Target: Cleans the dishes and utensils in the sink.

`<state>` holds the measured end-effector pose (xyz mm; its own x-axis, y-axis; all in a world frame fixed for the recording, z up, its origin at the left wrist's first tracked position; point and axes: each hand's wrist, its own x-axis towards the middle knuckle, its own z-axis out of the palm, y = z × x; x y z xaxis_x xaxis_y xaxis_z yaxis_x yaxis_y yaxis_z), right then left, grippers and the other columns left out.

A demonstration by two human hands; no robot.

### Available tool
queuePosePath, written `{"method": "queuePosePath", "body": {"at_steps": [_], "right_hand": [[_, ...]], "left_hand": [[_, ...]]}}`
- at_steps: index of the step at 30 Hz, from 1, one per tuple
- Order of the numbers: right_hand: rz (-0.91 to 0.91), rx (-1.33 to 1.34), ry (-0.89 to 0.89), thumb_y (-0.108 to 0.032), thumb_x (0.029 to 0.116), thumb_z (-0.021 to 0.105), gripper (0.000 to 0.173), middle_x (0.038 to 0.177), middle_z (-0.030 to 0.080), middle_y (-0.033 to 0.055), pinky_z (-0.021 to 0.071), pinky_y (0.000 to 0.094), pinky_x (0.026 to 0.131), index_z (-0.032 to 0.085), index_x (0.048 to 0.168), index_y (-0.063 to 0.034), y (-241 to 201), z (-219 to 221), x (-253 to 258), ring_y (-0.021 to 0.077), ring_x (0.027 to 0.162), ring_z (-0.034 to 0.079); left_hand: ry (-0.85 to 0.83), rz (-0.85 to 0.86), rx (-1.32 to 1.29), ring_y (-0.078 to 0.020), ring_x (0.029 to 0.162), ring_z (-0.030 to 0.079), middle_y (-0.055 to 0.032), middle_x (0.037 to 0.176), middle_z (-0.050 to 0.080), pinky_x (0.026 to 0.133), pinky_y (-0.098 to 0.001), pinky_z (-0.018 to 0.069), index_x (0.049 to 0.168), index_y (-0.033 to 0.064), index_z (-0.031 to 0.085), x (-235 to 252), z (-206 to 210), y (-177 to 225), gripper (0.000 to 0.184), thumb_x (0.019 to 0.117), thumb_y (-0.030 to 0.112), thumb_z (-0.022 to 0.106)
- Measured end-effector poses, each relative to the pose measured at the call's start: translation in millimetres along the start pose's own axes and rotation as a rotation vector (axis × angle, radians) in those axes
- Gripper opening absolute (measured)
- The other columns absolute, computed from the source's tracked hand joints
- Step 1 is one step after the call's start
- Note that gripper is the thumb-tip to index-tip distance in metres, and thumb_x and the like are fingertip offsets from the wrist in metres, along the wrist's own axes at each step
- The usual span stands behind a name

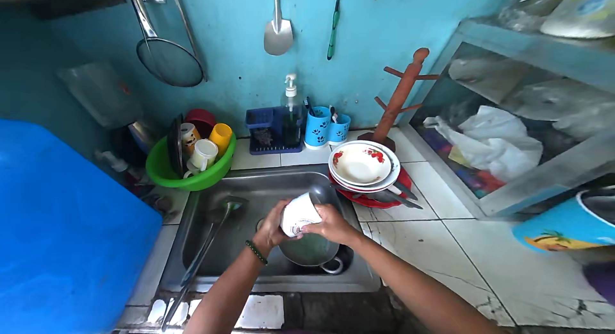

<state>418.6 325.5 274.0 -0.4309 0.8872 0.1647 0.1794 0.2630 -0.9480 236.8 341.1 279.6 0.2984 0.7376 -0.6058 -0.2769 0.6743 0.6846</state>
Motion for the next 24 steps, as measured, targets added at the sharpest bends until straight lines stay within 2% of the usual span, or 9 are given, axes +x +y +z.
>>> {"method": "queuePosePath", "body": {"at_steps": [3, 8, 10, 12, 15, 16, 19, 22, 24], "right_hand": [[0.000, 0.076, 0.089, -0.002, 0.0729, 0.083, 0.035, 0.094, 0.075, 0.0025, 0.0592, 0.0232, 0.086, 0.068, 0.104, 0.0046, -2.8, -0.5, 0.9, 0.0018, 0.088, 0.070], [0.123, 0.103, 0.220, -0.006, 0.0682, 0.087, 0.038, 0.088, 0.073, 0.0014, 0.0599, 0.0253, 0.080, 0.068, 0.101, 0.0001, -16.5, -1.7, 6.5, 0.0051, 0.082, 0.070], [0.167, 0.134, 0.280, -0.006, 0.0710, 0.086, 0.034, 0.087, 0.069, 0.0018, 0.0584, 0.0252, 0.078, 0.066, 0.099, -0.0003, -19.0, 1.3, 9.0, 0.0056, 0.080, 0.068], [0.148, 0.165, 0.301, -0.006, 0.0776, 0.082, 0.030, 0.089, 0.070, 0.0027, 0.0586, 0.0251, 0.079, 0.066, 0.101, 0.0003, -17.9, 5.9, 9.5, 0.0057, 0.081, 0.068], [0.034, 0.054, 0.163, -0.014, 0.0877, 0.075, 0.036, 0.103, 0.072, 0.0079, 0.0578, 0.0269, 0.089, 0.065, 0.117, 0.0044, -13.9, 6.1, 2.6, 0.0073, 0.094, 0.070], [-0.008, -0.004, 0.098, -0.014, 0.0890, 0.074, 0.036, 0.105, 0.072, 0.0097, 0.0573, 0.0268, 0.091, 0.064, 0.118, 0.0057, -13.7, 4.4, -1.4, 0.0075, 0.096, 0.070], [-0.145, -0.098, -0.021, -0.006, 0.0885, 0.072, 0.029, 0.107, 0.070, 0.0142, 0.0534, 0.0248, 0.092, 0.066, 0.112, 0.0099, -14.4, -9.2, -9.7, 0.0084, 0.098, 0.065], [-0.150, 0.035, 0.075, -0.002, 0.0893, 0.064, 0.013, 0.098, 0.065, -0.0014, 0.0526, 0.0205, 0.083, 0.065, 0.102, 0.0011, -12.4, -32.9, -9.1, -0.0003, 0.090, 0.061], [-0.062, 0.179, 0.218, -0.003, 0.0951, 0.057, 0.013, 0.100, 0.061, -0.0029, 0.0540, 0.0230, 0.086, 0.059, 0.108, -0.0025, -8.0, -40.3, -6.1, 0.0010, 0.092, 0.061]], "left_hand": [[-0.082, 0.012, -0.016, -0.0223, 0.073, 0.070, -0.0116, 0.093, 0.070, 0.056, -0.0342, 0.0573, 0.117, 0.0120, 0.062, -4.7, -0.9, -8.3, 0.047, 0.1066, 0.050, 0.036], [-0.161, 0.018, -0.078, -0.0253, 0.074, 0.071, -0.0157, 0.094, 0.071, 0.053, -0.0326, 0.0569, 0.118, 0.0090, 0.062, -9.0, -1.1, -20.4, 0.056, 0.1075, 0.054, 0.030], [-0.163, 0.023, -0.109, -0.0253, 0.074, 0.071, -0.0157, 0.094, 0.071, 0.055, -0.0323, 0.0574, 0.118, 0.0087, 0.061, -11.5, 1.3, -23.7, 0.052, 0.1074, 0.051, 0.034], [-0.116, 0.039, -0.161, -0.0240, 0.071, 0.070, -0.0148, 0.091, 0.070, 0.054, -0.0319, 0.0572, 0.116, 0.0083, 0.062, -14.2, 6.5, -24.7, 0.050, 0.1074, 0.050, 0.035], [-0.047, 0.112, -0.254, -0.0242, 0.067, 0.069, -0.0156, 0.089, 0.070, 0.051, -0.0331, 0.0566, 0.116, 0.0072, 0.061, -14.0, 8.5, -21.7, 0.052, 0.1074, 0.050, 0.033], [-0.039, 0.148, -0.282, -0.0242, 0.065, 0.069, -0.0158, 0.088, 0.070, 0.049, -0.0334, 0.0560, 0.115, 0.0067, 0.061, -12.5, 6.5, -20.4, 0.052, 0.1077, 0.049, 0.031], [-0.041, 0.233, -0.312, -0.0230, 0.061, 0.067, -0.0147, 0.087, 0.070, 0.044, -0.0333, 0.0535, 0.112, 0.0073, 0.062, -9.8, -2.6, -16.1, 0.050, 0.1084, 0.045, 0.029], [-0.062, 0.297, -0.353, -0.0217, 0.057, 0.066, -0.0144, 0.085, 0.070, 0.042, -0.0317, 0.0517, 0.111, 0.0074, 0.062, -5.4, -13.6, -18.2, 0.052, 0.1082, 0.045, 0.026], [-0.083, 0.336, -0.385, -0.0218, 0.057, 0.066, -0.0138, 0.085, 0.070, 0.042, -0.0320, 0.0516, 0.109, 0.0085, 0.062, -3.2, -20.3, -21.5, 0.054, 0.1078, 0.046, 0.024]]}}
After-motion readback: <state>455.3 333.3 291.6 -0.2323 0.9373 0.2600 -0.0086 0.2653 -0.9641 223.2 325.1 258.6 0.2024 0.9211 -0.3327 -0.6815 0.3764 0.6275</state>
